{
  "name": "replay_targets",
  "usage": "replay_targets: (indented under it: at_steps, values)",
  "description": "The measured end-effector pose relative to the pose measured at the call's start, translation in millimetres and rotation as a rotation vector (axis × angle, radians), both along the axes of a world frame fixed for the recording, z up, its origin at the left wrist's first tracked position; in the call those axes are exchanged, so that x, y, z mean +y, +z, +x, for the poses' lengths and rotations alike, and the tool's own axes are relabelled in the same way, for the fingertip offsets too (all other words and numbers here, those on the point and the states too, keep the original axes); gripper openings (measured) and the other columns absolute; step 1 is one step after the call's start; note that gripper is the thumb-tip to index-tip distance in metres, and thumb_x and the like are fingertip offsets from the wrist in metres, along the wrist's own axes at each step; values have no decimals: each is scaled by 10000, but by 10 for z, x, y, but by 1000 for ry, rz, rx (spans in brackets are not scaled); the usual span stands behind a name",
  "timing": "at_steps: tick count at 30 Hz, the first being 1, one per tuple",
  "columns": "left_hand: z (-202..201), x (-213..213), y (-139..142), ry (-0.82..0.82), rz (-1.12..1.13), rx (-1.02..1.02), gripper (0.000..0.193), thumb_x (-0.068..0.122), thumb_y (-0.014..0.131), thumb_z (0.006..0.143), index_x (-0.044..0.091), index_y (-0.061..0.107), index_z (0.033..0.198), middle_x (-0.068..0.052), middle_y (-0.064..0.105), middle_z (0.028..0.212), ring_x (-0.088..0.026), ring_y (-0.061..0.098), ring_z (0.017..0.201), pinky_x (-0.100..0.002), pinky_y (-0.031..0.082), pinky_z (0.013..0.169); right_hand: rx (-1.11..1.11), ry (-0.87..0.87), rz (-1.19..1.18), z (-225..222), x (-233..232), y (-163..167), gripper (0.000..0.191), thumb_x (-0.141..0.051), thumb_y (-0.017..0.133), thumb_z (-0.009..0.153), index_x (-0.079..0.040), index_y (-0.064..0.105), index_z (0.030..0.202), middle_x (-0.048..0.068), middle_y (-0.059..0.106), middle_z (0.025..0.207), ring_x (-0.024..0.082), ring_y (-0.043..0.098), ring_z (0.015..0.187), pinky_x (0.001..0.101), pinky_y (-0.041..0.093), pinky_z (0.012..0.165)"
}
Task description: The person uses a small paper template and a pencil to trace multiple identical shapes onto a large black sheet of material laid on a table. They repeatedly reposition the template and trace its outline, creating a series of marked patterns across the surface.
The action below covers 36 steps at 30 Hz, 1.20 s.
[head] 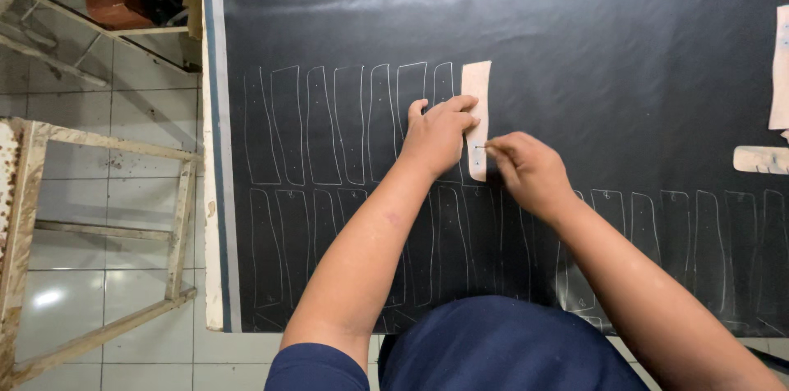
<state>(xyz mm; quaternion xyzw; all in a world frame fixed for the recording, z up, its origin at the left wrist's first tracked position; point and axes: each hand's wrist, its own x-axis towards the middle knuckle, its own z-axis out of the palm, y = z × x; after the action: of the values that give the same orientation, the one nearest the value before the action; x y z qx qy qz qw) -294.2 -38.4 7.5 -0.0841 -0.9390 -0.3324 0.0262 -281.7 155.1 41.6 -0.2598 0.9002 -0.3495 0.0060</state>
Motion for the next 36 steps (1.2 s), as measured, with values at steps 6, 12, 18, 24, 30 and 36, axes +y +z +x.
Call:
replay_targets:
  at_steps: [6, 12, 18, 24, 30, 36]
  values:
    - [86, 31, -22, 4, 62, 62, 189, 141, 642, 914, 138, 748, 1069, 16, 611, 1405, -191, 594, 1269, -603, 237, 1176, -54, -52, 50, -25, 61, 60, 178, -191, 649, 994, -40, 726, 1050, 113, 729, 972, 286, 710, 844, 374, 548, 741]
    - [166, 57, -187, 8, 72, 48, 225, 173, 624, 965, 172, 717, 1171, -1, 530, 1526, -171, 537, 1379, -604, 170, 1252, -138, -90, 33, 124, 92, 26, 182, -204, 656, 977, -49, 725, 1040, 105, 726, 937, 268, 716, 809, 367, 553, 726]
    - [219, 97, -270, 43, -107, 105, 345, 204, 651, 903, 232, 701, 1244, -94, 362, 1593, -337, 273, 1519, -591, 150, 1229, -91, 57, 60, 73, 78, 38, 147, -168, 660, 970, -44, 726, 1013, 111, 717, 941, 288, 699, 857, 374, 544, 747]
    - [261, 108, -272, 24, -252, 109, 423, 300, 524, 992, 229, 570, 1406, -97, 329, 1623, -310, 240, 1527, -568, 135, 1242, -253, -96, -177, -314, -8, -6, 211, -115, 528, 992, -50, 673, 1131, 116, 657, 1117, 289, 723, 906, 369, 568, 827]
    - [270, 111, -243, 57, -312, 125, 544, 311, 512, 993, 61, 441, 1470, -104, 361, 1622, -291, 273, 1537, -545, 148, 1256, -158, -147, 224, -851, -232, -139, 632, -292, 777, 837, -125, 555, 1405, 185, 509, 1339, 386, 609, 1134, 453, 502, 930]
    - [263, 101, -212, 72, -250, 130, 510, 310, 554, 975, 91, 480, 1429, -84, 396, 1605, -280, 296, 1534, -536, 157, 1264, -260, -142, 343, -1117, -266, -186, 869, -366, 864, 732, -269, 473, 1502, 183, 476, 1377, 389, 610, 1167, 451, 510, 966]
